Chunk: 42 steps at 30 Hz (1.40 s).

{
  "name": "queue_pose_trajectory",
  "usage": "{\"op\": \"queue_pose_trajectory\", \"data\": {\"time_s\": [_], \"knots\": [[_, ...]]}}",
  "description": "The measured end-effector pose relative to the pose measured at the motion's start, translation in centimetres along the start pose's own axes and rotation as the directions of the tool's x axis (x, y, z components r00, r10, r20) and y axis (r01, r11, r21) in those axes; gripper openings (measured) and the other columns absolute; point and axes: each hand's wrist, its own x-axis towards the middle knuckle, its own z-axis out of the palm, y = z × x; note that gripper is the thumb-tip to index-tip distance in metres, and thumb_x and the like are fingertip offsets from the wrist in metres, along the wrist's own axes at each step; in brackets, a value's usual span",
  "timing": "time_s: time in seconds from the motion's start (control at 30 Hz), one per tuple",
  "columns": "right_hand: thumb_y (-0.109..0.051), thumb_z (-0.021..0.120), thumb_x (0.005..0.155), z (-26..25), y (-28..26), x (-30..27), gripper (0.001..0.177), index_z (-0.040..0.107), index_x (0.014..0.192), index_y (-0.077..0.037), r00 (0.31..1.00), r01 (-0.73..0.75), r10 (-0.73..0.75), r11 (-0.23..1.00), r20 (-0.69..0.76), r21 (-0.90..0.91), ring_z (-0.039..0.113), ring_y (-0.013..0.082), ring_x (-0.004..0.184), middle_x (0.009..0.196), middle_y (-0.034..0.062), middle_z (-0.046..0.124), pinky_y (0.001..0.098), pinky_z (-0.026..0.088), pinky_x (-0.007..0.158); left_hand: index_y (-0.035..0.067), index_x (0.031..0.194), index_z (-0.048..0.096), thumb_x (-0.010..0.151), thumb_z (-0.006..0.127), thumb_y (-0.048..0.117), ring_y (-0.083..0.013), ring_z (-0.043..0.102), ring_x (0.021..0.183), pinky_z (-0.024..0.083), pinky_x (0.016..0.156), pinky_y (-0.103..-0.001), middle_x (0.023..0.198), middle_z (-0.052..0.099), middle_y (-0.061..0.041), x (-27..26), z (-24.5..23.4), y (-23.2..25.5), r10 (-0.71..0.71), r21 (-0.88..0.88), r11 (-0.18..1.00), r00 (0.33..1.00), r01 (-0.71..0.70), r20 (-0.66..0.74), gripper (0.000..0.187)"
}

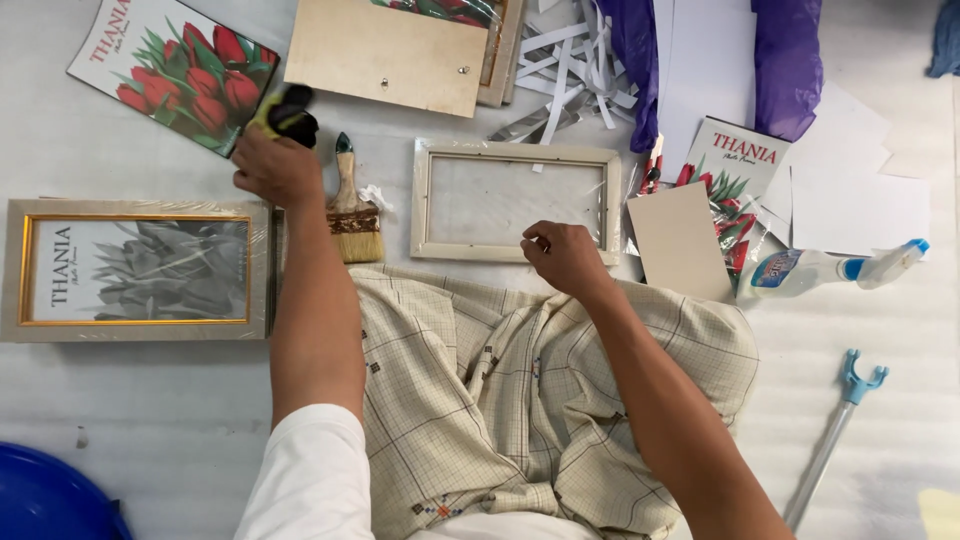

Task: Cleaning a wooden frame with a brush and cloth before mounting a printed picture inside it

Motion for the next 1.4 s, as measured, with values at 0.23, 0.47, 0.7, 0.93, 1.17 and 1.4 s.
{"op": "queue_pose_trajectory", "data": {"time_s": [0.23,0.47,0.7,0.93,1.17,1.4], "knots": [[-0.028,0.068,0.093,0.4,-0.5,1.4,0.029,0.078,0.11,-0.006,1.0,0.004,-0.004,0.999,0.004,0.044,0.074,0.0303,0.072,0.077,0.0096,0.076,0.0436,0.058,0.07,0.008,0.133,0.053,0.102,0.045,0.023,-0.0185,0.055,0.08,0.048,0.08,-0.041,0.092,0.056,-0.01,-3.4,-8.1,4.5,-0.169,-0.924,0.376,0.986,0.071,0.007,0.036],[-0.036,0.066,0.103,0.5,-1.9,0.0,0.037,0.072,0.118,-0.003,0.994,-0.112,0.083,0.7,0.075,0.705,0.078,0.0245,0.081,0.088,0.0122,0.076,0.03,0.063,0.066,-0.007,0.102,0.067,0.098,0.05,0.013,-0.0393,0.067,0.088,0.052,0.08,-0.049,0.084,0.062,-0.034,-14.7,-13.9,8.1,0.45,-0.904,0.205,0.784,0.375,0.427,0.026],[-0.051,0.073,0.098,0.8,-0.2,-2.4,0.05,0.073,0.113,-0.003,0.997,-0.065,-0.007,0.528,0.081,0.847,0.075,0.0162,0.068,0.076,0.0068,0.07,0.0279,0.062,0.058,-0.001,0.132,0.064,0.102,0.063,0.021,-0.029,0.066,0.102,0.053,0.095,-0.055,0.114,0.07,-0.023,-19.0,-6.2,7.9,0.59,-0.796,-0.005,0.645,0.605,0.486,0.037],[-0.022,0.075,0.089,0.6,-1.5,-5.7,0.018,0.075,0.1,-0.008,0.998,0.019,0.023,0.788,-0.061,0.615,0.061,0.0164,0.074,0.078,0.0052,0.067,0.0336,0.052,0.07,0.006,0.142,0.055,0.084,0.09,0.053,-0.0247,0.07,0.099,0.06,0.082,-0.039,0.117,0.069,-0.017,-21.5,-12.5,8.5,0.52,-0.767,0.324,0.573,0.553,0.633,0.082],[-0.03,0.073,0.099,-2.2,-5.5,-9.6,0.024,0.062,0.094,-0.008,0.998,0.065,-0.056,0.64,-0.038,0.766,0.052,0.0092,0.074,0.071,-0.0016,0.048,0.0291,0.051,0.067,0.015,0.126,0.071,0.083,0.075,0.031,-0.0267,0.075,0.094,0.059,0.08,-0.042,0.099,0.077,-0.01,-23.7,-11.9,7.5,0.559,-0.844,0.5,0.673,0.192,0.484,0.046],[-0.023,0.07,0.099,-2.3,-3.9,-7.3,0.021,0.062,0.104,-0.004,0.982,0.104,0.097,0.448,-0.164,0.888,0.069,0.0167,0.07,0.081,0.0054,0.065,0.0289,0.059,0.061,0.01,0.137,0.064,0.09,0.057,0.013,-0.0141,0.064,0.079,0.055,0.075,-0.045,0.092,0.073,-0.01,-23.3,-15.2,9.0,0.496,-0.953,0.141,0.814,0.268,0.302,0.047]]}}
